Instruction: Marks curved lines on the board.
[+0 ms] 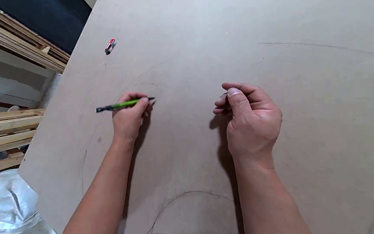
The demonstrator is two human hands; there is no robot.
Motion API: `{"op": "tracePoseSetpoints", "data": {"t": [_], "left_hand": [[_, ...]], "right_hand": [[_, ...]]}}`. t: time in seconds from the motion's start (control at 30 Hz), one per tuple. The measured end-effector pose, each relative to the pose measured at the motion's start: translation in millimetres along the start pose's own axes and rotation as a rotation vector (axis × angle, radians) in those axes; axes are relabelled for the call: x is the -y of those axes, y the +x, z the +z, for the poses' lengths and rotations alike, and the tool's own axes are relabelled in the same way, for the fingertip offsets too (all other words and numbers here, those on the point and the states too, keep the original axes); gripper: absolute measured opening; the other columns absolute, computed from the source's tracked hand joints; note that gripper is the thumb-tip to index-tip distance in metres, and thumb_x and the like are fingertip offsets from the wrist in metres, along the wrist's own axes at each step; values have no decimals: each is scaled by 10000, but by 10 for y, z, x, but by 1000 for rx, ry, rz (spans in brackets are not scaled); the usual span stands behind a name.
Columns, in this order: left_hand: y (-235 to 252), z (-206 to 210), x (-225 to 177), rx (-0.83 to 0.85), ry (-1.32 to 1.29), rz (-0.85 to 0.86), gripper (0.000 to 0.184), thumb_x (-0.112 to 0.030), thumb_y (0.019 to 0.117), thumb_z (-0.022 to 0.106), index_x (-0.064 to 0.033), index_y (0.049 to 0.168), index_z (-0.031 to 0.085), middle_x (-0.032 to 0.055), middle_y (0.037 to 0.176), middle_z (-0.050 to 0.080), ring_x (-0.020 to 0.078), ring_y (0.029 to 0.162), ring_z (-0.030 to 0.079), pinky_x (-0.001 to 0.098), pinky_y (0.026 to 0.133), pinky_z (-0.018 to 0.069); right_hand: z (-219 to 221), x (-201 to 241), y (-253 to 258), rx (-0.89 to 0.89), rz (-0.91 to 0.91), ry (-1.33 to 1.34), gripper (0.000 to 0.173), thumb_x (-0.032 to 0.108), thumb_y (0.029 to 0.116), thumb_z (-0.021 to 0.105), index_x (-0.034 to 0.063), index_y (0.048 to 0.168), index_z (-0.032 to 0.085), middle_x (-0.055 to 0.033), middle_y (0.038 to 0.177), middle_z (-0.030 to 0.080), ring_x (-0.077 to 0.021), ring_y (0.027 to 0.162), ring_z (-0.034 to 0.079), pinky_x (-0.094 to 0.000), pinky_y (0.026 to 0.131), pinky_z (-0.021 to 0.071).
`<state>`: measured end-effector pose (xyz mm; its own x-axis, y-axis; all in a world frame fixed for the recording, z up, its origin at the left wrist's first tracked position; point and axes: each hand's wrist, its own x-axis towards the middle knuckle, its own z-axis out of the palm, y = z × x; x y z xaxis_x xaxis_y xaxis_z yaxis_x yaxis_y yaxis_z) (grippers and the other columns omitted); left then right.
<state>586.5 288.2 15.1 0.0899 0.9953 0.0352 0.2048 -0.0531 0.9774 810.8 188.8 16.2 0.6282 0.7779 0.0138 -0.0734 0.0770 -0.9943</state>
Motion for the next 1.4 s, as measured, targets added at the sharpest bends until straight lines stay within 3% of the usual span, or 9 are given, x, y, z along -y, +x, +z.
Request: {"op": "tracePoseSetpoints", "data": {"t": [0.1,0.2,0.5,1.4], "left_hand": [[276,203,-31,-126,12,1,18,-20,924,697,-13,936,686,105,771,728,158,604,683,275,539,576],[401,280,-30,-257,65,-12,82,-26,903,716,-26,844,659,99,707,717,165,567,682,283,511,570],[472,-141,9,-561,29,-145,98,-18,920,674,-29,870,591,90,680,701,159,541,682,271,481,566],[467,-183,36,-665,174,-212,157,-66,903,710,-82,822,576,52,632,678,165,513,683,317,476,595]], "right_hand": [[-14,-18,31,4,-7,9,210,162,1068,539,68,1170,697,-10,841,716,-133,721,713,-290,654,638],[-31,-10,18,13,-3,-6,213,165,1068,537,81,1176,699,-6,846,718,-132,715,712,-281,638,634],[-60,22,11,48,13,-61,235,183,1076,519,103,1204,698,2,861,719,-128,728,712,-273,647,633],[-38,-52,21,62,-32,-31,232,169,1061,528,69,1185,696,7,859,705,-120,731,702,-278,668,636]]}}
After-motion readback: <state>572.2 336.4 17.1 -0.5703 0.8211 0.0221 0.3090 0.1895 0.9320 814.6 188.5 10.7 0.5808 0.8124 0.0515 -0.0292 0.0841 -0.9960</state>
